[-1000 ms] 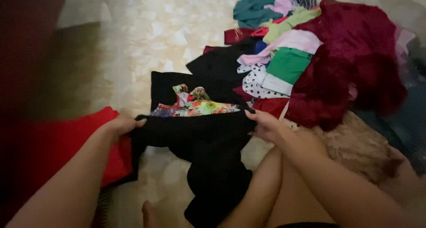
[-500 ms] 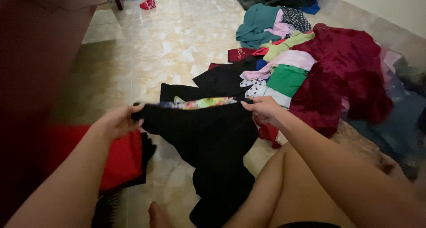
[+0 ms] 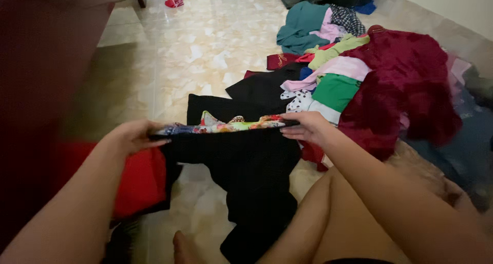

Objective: The person folds a red garment and a black garment by hand on the floor near a pile of other clothes.

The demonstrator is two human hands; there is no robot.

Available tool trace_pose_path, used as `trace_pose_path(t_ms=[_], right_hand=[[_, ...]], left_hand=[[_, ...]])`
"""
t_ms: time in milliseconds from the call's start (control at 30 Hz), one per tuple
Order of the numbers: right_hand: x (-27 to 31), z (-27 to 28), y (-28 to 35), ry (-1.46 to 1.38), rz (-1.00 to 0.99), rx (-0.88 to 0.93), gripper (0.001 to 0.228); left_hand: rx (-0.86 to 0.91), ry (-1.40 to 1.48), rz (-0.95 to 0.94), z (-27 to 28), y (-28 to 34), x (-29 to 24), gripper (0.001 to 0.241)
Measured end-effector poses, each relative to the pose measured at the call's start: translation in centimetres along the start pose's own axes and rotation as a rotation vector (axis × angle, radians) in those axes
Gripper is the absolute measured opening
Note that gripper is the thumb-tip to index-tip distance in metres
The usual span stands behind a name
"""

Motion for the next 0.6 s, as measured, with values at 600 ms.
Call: trace_pose_path(t_ms=[600], right_hand=[[-4.3, 3.3, -3.3, 0.224, -0.746, 0.086, 0.068]], left_hand=[[0.01, -0.019, 0.763, -2.1, -3.3, 13.1, 0.05]])
Point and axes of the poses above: each hand's wrist, its own y-axis away from the middle knuckle, its own z-axis out of the back of the hand, x = y × z, the point moved 2 cm from there along -y, towards the middle knuckle, and after that the axes turned 11 degrees about -x, right-handed, at the moved point
